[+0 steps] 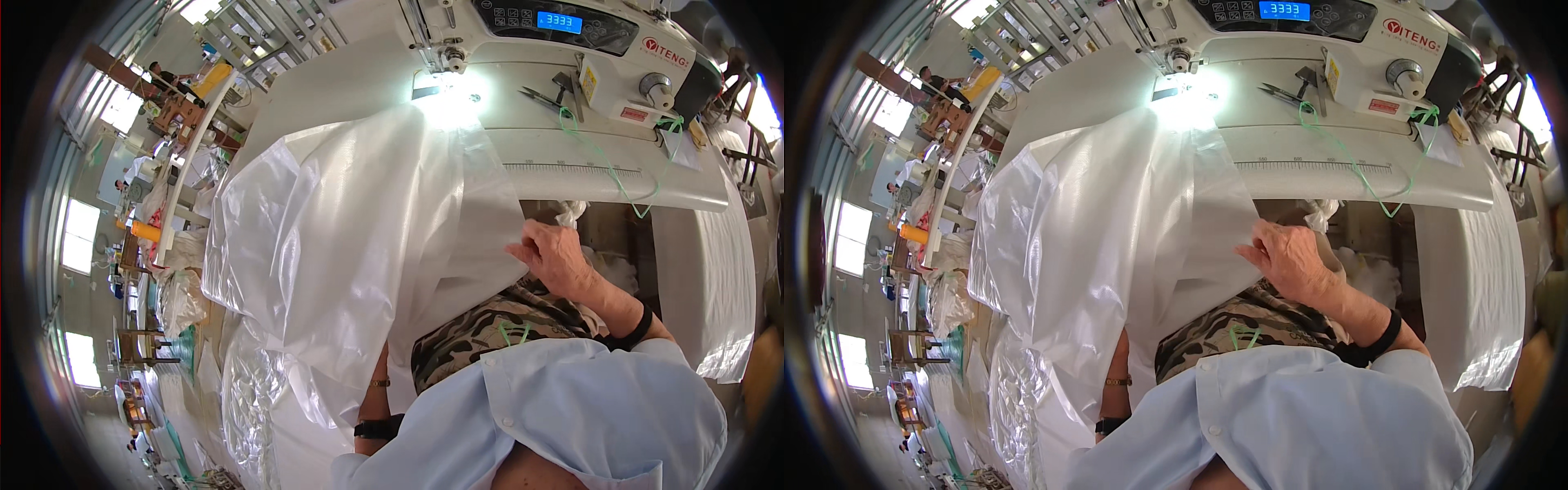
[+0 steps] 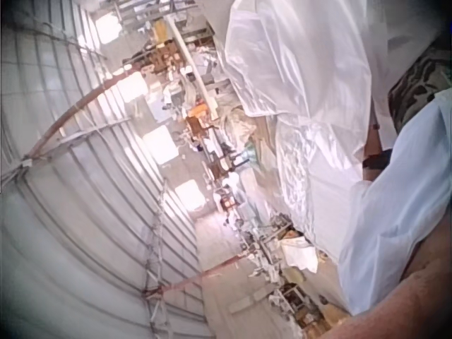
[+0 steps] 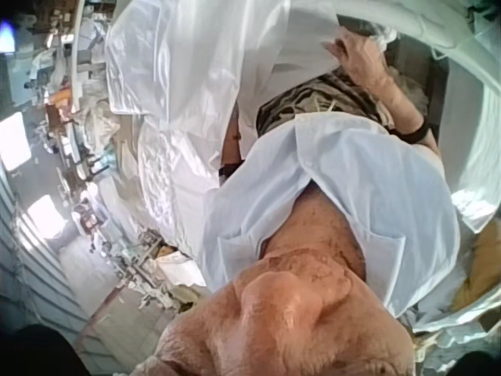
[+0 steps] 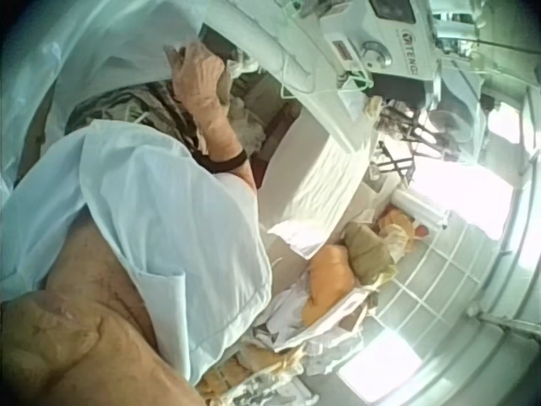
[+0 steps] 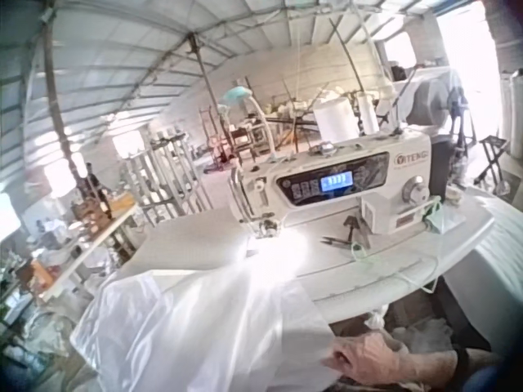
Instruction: Sewing and folding a large white plastic liner material at an industrial sewing machine.
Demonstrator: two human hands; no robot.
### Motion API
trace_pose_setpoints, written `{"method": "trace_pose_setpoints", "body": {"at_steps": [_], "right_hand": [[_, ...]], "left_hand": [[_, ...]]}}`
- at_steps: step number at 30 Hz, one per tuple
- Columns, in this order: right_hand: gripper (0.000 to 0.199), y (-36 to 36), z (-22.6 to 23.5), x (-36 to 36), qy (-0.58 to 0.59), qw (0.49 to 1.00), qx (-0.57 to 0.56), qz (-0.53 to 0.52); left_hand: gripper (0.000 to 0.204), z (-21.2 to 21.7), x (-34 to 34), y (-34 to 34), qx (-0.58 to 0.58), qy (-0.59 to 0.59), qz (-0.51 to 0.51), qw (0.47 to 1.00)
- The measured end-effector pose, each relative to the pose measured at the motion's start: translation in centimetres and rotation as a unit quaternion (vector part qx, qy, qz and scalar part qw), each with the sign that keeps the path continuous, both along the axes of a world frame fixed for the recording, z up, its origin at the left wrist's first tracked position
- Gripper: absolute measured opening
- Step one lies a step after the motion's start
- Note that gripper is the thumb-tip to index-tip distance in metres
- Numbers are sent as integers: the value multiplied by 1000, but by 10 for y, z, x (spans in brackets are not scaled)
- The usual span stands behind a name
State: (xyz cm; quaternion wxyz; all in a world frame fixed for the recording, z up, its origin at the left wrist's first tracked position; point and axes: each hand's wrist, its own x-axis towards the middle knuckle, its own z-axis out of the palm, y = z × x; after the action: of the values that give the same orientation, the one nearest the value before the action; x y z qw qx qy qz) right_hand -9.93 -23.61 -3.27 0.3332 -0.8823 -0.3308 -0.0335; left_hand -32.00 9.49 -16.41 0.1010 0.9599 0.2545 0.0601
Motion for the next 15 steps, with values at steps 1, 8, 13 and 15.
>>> {"method": "trace_pose_setpoints", "body": {"at_steps": [1,8,13,15], "right_hand": [[21,9,6,-2,-2,1000,1,2],[33,58,-37,0,445,870,203,59],[37,89,-13,-25,551,782,222,188],[35,99,-22,-34,577,728,237,284]], "left_hand": [[52,1,-1,4,-5,-3,2,1000],[51,50,-28,68,23,-77,89,993],[50,89,-83,98,53,-136,185,972],[50,97,-93,101,52,-150,200,967]]}}
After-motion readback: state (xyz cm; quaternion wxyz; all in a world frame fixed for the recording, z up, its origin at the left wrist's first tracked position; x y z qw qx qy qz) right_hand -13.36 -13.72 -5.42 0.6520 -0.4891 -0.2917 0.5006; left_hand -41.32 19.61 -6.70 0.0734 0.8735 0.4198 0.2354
